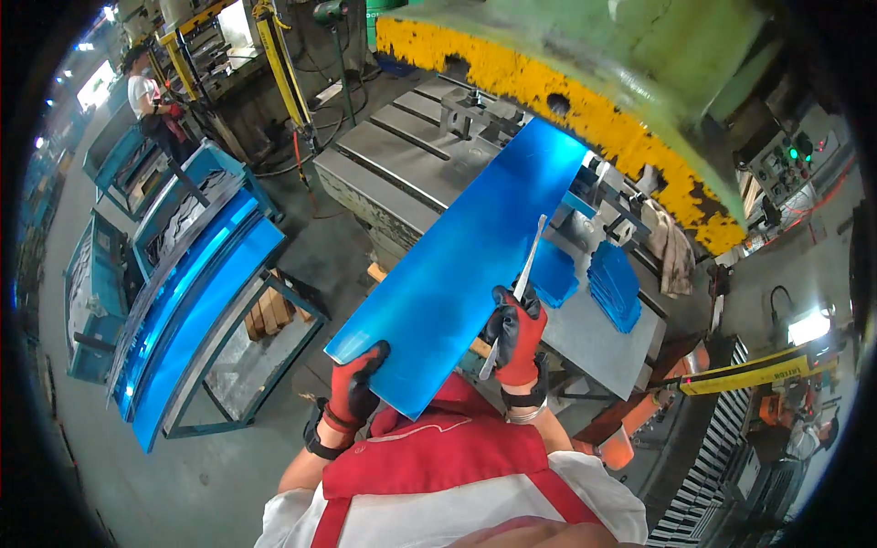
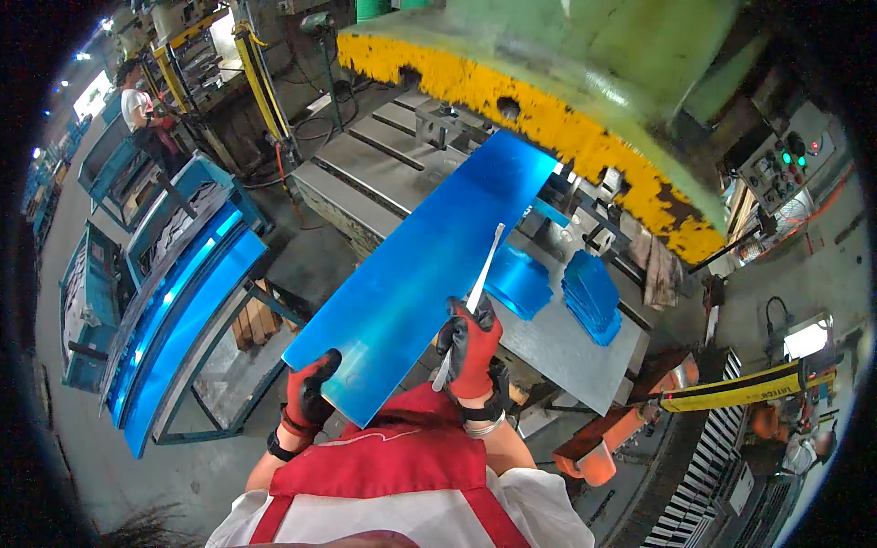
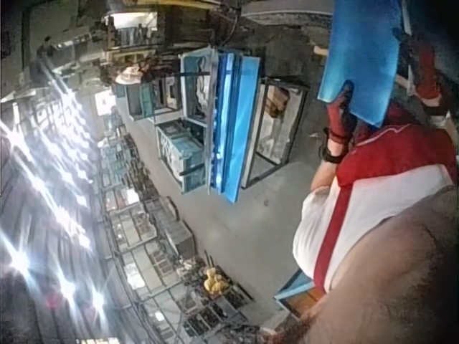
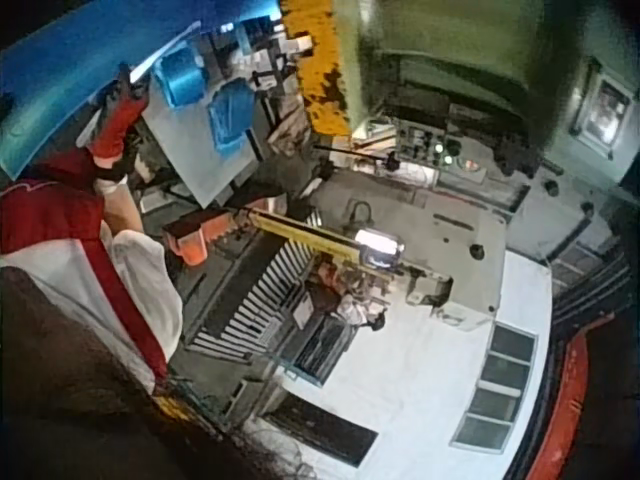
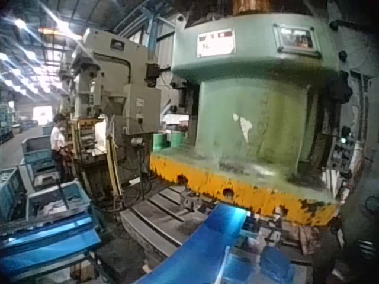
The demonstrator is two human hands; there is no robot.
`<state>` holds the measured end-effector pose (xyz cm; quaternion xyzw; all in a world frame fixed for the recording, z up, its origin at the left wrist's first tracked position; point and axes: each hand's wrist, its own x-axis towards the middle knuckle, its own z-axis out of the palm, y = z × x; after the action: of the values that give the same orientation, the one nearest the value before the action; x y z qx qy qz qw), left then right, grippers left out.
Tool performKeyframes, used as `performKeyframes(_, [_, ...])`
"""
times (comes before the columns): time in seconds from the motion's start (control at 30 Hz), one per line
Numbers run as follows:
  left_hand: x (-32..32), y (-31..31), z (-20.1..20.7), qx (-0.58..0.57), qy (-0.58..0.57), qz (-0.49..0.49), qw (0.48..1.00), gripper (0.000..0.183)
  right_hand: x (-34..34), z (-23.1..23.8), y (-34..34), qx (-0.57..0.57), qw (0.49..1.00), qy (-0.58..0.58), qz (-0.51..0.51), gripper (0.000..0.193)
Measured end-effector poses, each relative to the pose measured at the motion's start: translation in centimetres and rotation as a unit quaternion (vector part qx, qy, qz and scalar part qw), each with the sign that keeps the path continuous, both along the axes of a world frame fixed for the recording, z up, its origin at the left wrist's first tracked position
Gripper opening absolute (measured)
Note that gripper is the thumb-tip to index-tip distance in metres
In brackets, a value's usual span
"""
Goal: Inspecting and handling blue-coated curved metal panels and smaller metal plates in a fabrication facility.
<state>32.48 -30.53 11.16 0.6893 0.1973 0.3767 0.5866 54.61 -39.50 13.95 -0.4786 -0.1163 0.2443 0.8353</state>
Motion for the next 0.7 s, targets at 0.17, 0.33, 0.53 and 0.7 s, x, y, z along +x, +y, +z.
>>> performKeyframes(0.17, [0.3,-0.5,0.3,0.07,0.0,0.038,0.997,0.018,-0.2,0.1,-0.1,0.013,1.0,-0.023,-0.006,0.012])
performKeyframes(0.33, [0.4,-0.3,-1.9,-0.103,-0.045,0.028,0.993,0.016,0.9,0.1,0.2,-0.014,0.999,-0.042,0.011,0.013])
performKeyframes(0.53, [0.7,-0.3,-0.4,-0.174,-0.048,-0.03,0.983,0.018,5.2,0.0,1.4,-0.033,0.998,-0.048,0.011,0.016])
performKeyframes(0.7, [-1.5,0.2,-3.3,-0.457,-0.191,-0.067,0.866,0.029,3.7,0.1,1.2,-0.061,0.996,-0.067,-0.01,0.006])
